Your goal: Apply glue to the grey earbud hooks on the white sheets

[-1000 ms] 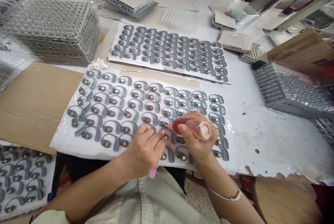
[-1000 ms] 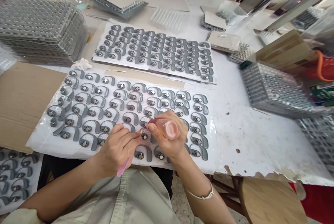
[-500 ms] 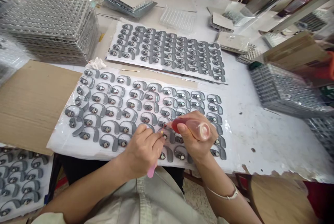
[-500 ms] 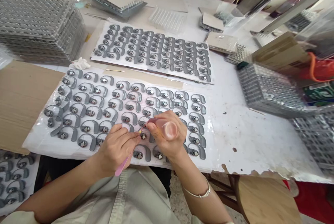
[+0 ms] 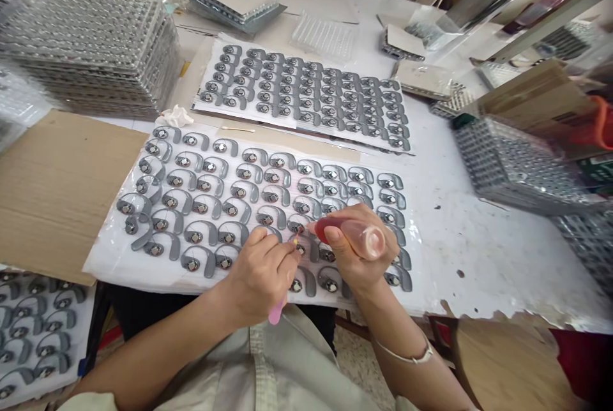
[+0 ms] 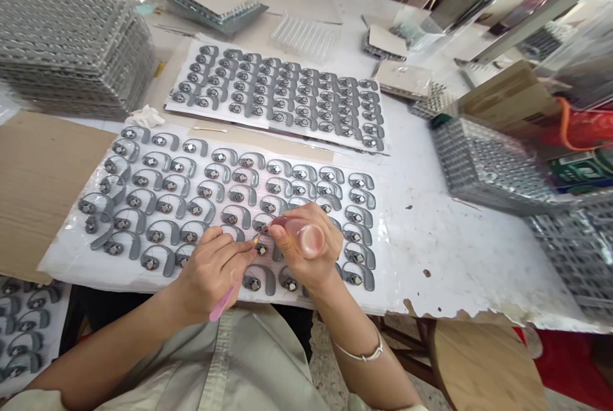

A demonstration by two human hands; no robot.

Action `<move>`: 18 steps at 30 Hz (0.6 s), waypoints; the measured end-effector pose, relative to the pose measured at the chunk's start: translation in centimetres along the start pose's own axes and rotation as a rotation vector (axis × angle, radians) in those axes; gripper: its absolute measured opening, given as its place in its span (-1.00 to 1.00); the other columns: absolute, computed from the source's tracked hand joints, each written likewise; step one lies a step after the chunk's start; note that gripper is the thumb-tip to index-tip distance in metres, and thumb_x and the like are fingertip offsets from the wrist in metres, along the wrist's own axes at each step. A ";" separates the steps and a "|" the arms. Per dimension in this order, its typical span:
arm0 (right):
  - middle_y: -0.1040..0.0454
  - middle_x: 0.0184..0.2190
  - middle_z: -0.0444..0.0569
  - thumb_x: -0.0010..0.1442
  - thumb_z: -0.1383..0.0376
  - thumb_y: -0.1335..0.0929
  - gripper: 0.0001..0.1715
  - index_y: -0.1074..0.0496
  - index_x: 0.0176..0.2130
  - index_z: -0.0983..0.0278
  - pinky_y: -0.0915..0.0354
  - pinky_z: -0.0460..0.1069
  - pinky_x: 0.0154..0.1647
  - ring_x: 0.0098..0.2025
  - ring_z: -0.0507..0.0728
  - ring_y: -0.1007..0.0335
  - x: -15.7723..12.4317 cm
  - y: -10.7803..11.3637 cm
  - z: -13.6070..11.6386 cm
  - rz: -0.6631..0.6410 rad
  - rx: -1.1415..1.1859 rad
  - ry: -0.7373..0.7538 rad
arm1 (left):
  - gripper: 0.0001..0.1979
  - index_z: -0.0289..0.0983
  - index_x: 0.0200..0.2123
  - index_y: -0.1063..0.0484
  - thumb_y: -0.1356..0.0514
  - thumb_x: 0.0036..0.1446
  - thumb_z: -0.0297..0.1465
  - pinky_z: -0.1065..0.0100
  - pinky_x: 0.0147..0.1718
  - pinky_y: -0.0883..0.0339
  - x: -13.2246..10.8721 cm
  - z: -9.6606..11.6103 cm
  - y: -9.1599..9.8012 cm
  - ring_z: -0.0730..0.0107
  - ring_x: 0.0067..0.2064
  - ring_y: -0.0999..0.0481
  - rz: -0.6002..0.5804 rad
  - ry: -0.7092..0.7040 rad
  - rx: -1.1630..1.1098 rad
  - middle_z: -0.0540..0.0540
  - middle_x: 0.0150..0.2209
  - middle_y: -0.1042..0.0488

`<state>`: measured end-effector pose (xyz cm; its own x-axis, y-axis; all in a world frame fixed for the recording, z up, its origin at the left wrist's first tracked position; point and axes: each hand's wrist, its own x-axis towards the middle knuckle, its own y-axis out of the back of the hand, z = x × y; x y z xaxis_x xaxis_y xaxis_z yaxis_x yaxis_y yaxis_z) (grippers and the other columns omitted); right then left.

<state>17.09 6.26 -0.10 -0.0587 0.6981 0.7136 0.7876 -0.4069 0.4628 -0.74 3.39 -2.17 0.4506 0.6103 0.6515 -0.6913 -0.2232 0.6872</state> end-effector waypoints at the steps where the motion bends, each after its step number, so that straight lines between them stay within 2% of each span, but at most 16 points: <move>1: -0.45 -0.49 -0.08 0.14 0.28 -0.41 -0.87 -0.39 -0.34 0.28 -0.29 0.00 -0.49 -0.49 0.06 -0.34 0.0 0.0 0.0 0.002 -0.004 0.005 | -0.93 -0.38 -0.31 -0.38 -0.14 0.12 -0.60 0.25 -0.40 -0.19 0.0 0.0 0.0 0.38 -0.44 -0.32 0.001 0.001 0.000 -0.16 -0.33 -0.55; 10: -0.43 -0.51 -0.10 0.12 0.28 -0.42 -0.87 -0.40 -0.33 0.26 -0.29 0.00 -0.51 -0.50 0.07 -0.34 -0.2 0.1 0.1 0.017 -0.023 0.013 | -0.90 -0.37 -0.30 -0.39 -0.11 0.14 -0.61 0.25 -0.41 -0.19 0.0 0.1 0.2 0.38 -0.43 -0.34 -0.006 0.003 0.005 -0.16 -0.32 -0.55; 14: -0.44 -0.47 -0.08 0.10 0.27 -0.43 -0.84 -0.43 -0.27 0.26 -0.29 0.01 -0.52 -0.48 0.08 -0.34 -1.0 0.6 0.1 0.078 0.002 -0.007 | -0.91 -0.36 -0.36 -0.38 -0.12 0.14 -0.62 0.26 -0.42 -0.17 0.1 0.1 0.1 0.39 -0.45 -0.31 0.009 0.011 0.007 -0.15 -0.34 -0.55; 18: -0.47 -0.43 -0.04 0.12 0.26 -0.42 -0.82 -0.44 -0.24 0.27 -0.30 0.03 -0.49 -0.45 0.10 -0.36 -2.0 0.9 0.1 0.126 0.004 -0.055 | -0.90 -0.35 -0.34 -0.38 -0.10 0.16 -0.61 0.25 -0.41 -0.17 0.0 0.0 0.1 0.39 -0.45 -0.31 0.001 0.006 0.004 -0.14 -0.34 -0.54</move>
<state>17.96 4.57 -1.13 0.0740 0.6729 0.7361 0.7889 -0.4910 0.3695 -0.81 3.33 -2.08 0.4468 0.6143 0.6503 -0.6892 -0.2272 0.6881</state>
